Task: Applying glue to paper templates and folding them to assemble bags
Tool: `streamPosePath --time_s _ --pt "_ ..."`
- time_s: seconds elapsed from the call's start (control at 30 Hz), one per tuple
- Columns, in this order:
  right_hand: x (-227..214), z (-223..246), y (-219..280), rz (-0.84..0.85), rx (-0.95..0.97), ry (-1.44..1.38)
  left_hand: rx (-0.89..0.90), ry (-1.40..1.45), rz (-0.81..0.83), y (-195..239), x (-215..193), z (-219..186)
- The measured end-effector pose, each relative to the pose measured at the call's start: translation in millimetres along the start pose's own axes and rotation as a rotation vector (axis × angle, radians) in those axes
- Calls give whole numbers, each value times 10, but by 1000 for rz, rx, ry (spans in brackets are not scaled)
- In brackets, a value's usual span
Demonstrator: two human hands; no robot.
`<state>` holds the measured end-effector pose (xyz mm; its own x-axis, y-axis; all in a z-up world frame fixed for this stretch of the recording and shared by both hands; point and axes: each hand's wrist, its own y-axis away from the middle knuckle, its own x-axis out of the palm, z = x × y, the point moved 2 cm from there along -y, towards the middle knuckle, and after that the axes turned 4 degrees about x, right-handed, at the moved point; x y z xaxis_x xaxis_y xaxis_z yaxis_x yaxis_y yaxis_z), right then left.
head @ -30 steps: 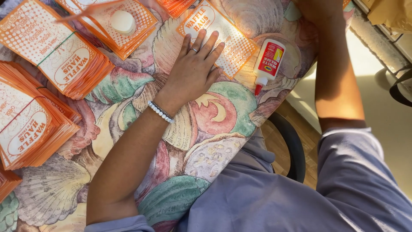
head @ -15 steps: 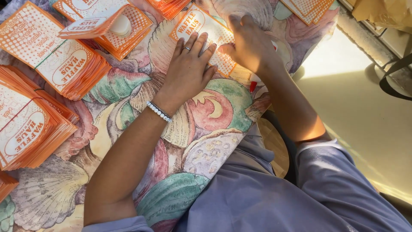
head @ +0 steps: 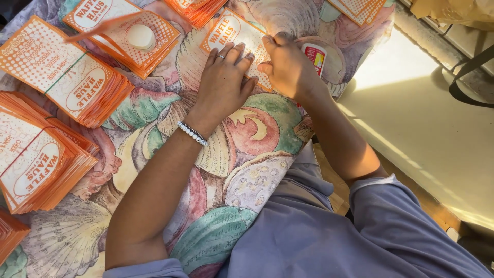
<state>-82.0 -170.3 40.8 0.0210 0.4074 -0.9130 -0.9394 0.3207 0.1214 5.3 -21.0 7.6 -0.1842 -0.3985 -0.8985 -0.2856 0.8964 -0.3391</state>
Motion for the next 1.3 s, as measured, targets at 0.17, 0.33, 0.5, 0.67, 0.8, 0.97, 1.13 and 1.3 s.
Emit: streamPosePath --time_s 0.17,0.33,0.5,0.67,0.8,0.97,1.13,1.3 --pt "-10 -142 -91 -56 -1 -39 -18 4 14 -2 -9 -4" --pt "-59 -91 -55 -69 -67 -212 -23 -1 18 -16 8 14" --pt "135 -86 180 -471 -489 -389 35 69 -437 -17 -351 -76" --pt "234 173 485 -543 -710 -303 147 -229 -523 131 -784 -185" --pt "37 277 738 -287 -765 -265 320 -332 -245 453 -706 -49" --pt "-23 96 670 143 -536 -179 286 -298 -71 723 -572 155" --pt "-207 321 767 55 -546 -168 231 -6 2 764 -685 129" --pt "-222 339 751 29 -425 -143 292 305 -26 630 -638 25"
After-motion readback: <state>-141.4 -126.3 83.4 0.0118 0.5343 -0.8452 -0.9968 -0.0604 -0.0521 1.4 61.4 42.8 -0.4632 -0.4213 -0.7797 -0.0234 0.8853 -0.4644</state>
